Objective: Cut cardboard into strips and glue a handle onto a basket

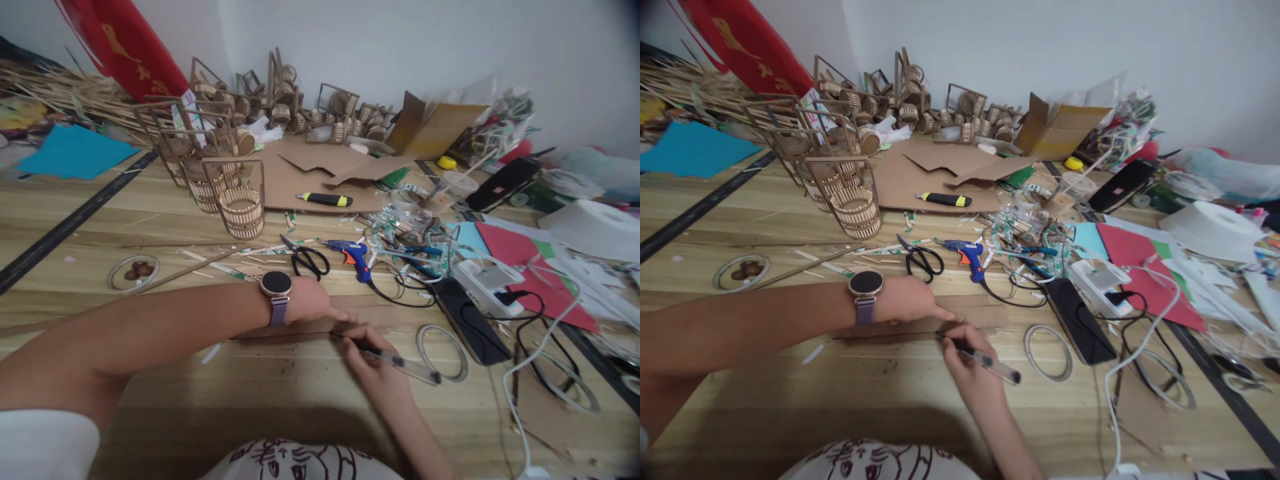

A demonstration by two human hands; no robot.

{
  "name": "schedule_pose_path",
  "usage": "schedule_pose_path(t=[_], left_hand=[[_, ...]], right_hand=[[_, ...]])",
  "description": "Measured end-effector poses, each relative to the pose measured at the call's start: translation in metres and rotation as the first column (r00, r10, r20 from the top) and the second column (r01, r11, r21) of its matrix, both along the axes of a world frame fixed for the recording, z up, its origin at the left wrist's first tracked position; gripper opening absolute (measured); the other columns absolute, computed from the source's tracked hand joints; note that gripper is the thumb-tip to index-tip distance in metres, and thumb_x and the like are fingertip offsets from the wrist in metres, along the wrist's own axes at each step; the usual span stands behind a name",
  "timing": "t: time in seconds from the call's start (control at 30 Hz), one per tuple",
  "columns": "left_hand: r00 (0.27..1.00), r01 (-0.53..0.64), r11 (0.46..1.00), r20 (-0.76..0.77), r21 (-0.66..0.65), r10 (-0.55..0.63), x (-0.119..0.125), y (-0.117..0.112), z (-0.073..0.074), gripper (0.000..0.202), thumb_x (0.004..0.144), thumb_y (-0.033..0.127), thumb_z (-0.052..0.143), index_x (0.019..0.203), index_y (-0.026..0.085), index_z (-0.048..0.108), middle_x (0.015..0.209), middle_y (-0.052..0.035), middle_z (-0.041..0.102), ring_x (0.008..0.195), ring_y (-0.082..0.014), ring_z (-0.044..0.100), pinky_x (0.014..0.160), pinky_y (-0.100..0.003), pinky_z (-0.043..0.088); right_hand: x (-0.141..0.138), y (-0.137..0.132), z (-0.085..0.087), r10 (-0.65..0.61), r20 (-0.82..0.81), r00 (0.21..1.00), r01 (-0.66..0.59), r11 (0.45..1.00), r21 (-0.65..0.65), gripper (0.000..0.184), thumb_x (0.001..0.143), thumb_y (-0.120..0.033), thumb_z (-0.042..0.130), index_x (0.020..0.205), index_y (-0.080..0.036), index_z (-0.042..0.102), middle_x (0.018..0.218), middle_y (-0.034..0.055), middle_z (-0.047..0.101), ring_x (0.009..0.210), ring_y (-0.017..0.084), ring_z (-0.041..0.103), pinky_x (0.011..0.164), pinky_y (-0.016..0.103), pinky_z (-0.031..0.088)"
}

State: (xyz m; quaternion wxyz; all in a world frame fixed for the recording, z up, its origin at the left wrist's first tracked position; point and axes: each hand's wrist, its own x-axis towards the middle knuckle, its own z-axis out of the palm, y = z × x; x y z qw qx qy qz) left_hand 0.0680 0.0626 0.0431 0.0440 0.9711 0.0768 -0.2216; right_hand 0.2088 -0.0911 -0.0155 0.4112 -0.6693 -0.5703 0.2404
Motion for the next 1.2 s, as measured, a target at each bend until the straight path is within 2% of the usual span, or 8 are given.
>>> schedule_pose_path(t=[0.23, 0.37, 0.5, 0.63, 0.83, 1.0, 1.13, 1.2], left_hand=[[1.000, 0.004, 1.000, 0.031, -0.009, -0.003, 0.000, 0.001, -0.003, 0.105, 0.070, -0.010, 0.070, 0.153, 0.048, 0.038, 0.066, 0.0045, 0.069, 0.048, -0.0141, 0.050, 0.051, -0.020, 0.033], [0.998, -0.013, 1.000, 0.057, -0.016, 0.014, 0.000, 0.001, -0.007, 0.106, 0.068, -0.011, 0.072, 0.151, 0.047, 0.041, 0.060, 0.0063, 0.066, 0.046, -0.0131, 0.047, 0.053, -0.021, 0.036], [0.998, -0.030, 0.999, 0.057, -0.024, 0.031, -0.005, -0.001, -0.005, 0.086, 0.083, 0.000, 0.067, 0.149, 0.050, 0.043, 0.069, 0.0028, 0.070, 0.049, -0.0138, 0.049, 0.050, -0.020, 0.031], [0.998, -0.047, 0.998, 0.051, -0.043, 0.049, -0.022, -0.004, 0.002, 0.068, 0.097, 0.009, 0.055, 0.149, 0.051, 0.043, 0.086, -0.0001, 0.074, 0.053, -0.0125, 0.050, 0.051, -0.020, 0.027], [0.990, -0.140, 0.988, -0.015, -0.072, 0.139, -0.054, -0.006, 0.009, 0.073, 0.094, 0.006, 0.051, 0.147, 0.056, 0.043, 0.080, 0.0008, 0.072, 0.049, -0.0141, 0.043, 0.049, -0.023, 0.025], [0.989, -0.145, 0.981, -0.013, -0.127, 0.145, -0.061, -0.002, 0.006, 0.085, 0.083, -0.003, 0.056, 0.146, 0.054, 0.046, 0.076, 0.0023, 0.070, 0.049, -0.0140, 0.046, 0.051, -0.023, 0.028], [0.988, -0.154, 0.976, 0.004, -0.150, 0.157, -0.059, 0.000, 0.006, 0.082, 0.083, -0.003, 0.058, 0.142, 0.053, 0.052, 0.074, 0.0031, 0.069, 0.048, -0.0129, 0.044, 0.051, -0.023, 0.027], [0.989, -0.145, 0.978, -0.009, -0.153, 0.145, -0.059, 0.000, 0.004, 0.079, 0.086, 0.000, 0.060, 0.143, 0.054, 0.050, 0.073, 0.0035, 0.069, 0.048, -0.0128, 0.043, 0.050, -0.023, 0.026]], right_hand=[[0.061, -0.025, 0.006, -0.315, 0.178, 0.932, 0.316, 0.948, 0.024, 0.026, 0.083, -0.047, 0.059, 0.084, -0.024, 0.072, 0.073, 0.0054, 0.075, 0.071, 0.026, 0.071, 0.060, 0.032, 0.053], [0.060, -0.022, -0.003, -0.076, 0.244, 0.967, 0.091, 0.995, -0.051, 0.036, 0.085, -0.031, 0.051, 0.112, -0.030, 0.074, 0.109, 0.0047, 0.079, 0.100, 0.027, 0.073, 0.084, 0.038, 0.057], [0.052, -0.014, -0.004, 0.103, 0.294, 0.950, -0.074, 0.991, -0.109, 0.050, 0.077, -0.018, 0.048, 0.118, -0.030, 0.074, 0.115, 0.0065, 0.078, 0.108, 0.028, 0.071, 0.092, 0.042, 0.055], [0.053, -0.013, -0.001, 0.113, 0.348, 0.931, -0.082, 0.991, -0.103, 0.051, 0.076, -0.017, 0.048, 0.119, -0.029, 0.074, 0.113, 0.0082, 0.078, 0.104, 0.029, 0.072, 0.088, 0.043, 0.057], [0.063, -0.012, -0.003, 0.152, 0.338, 0.929, -0.114, 0.985, -0.131, 0.051, 0.078, -0.017, 0.047, 0.119, -0.031, 0.074, 0.109, 0.0063, 0.079, 0.099, 0.028, 0.074, 0.085, 0.038, 0.057], [0.076, -0.009, -0.014, 0.175, 0.329, 0.928, -0.131, 0.980, -0.152, 0.043, 0.087, -0.030, 0.050, 0.124, -0.034, 0.073, 0.118, 0.0051, 0.077, 0.106, 0.029, 0.073, 0.087, 0.038, 0.058], [0.056, -0.007, -0.005, 0.062, 0.300, 0.952, -0.060, 0.998, -0.016, 0.037, 0.092, -0.041, 0.053, 0.120, -0.032, 0.075, 0.108, 0.0064, 0.079, 0.098, 0.029, 0.075, 0.081, 0.037, 0.060], [0.032, -0.007, 0.007, 0.154, 0.224, 0.962, -0.173, 0.982, 0.070, 0.033, 0.093, -0.039, 0.052, 0.113, -0.033, 0.078, 0.092, 0.0049, 0.079, 0.082, 0.024, 0.075, 0.071, 0.032, 0.059]])
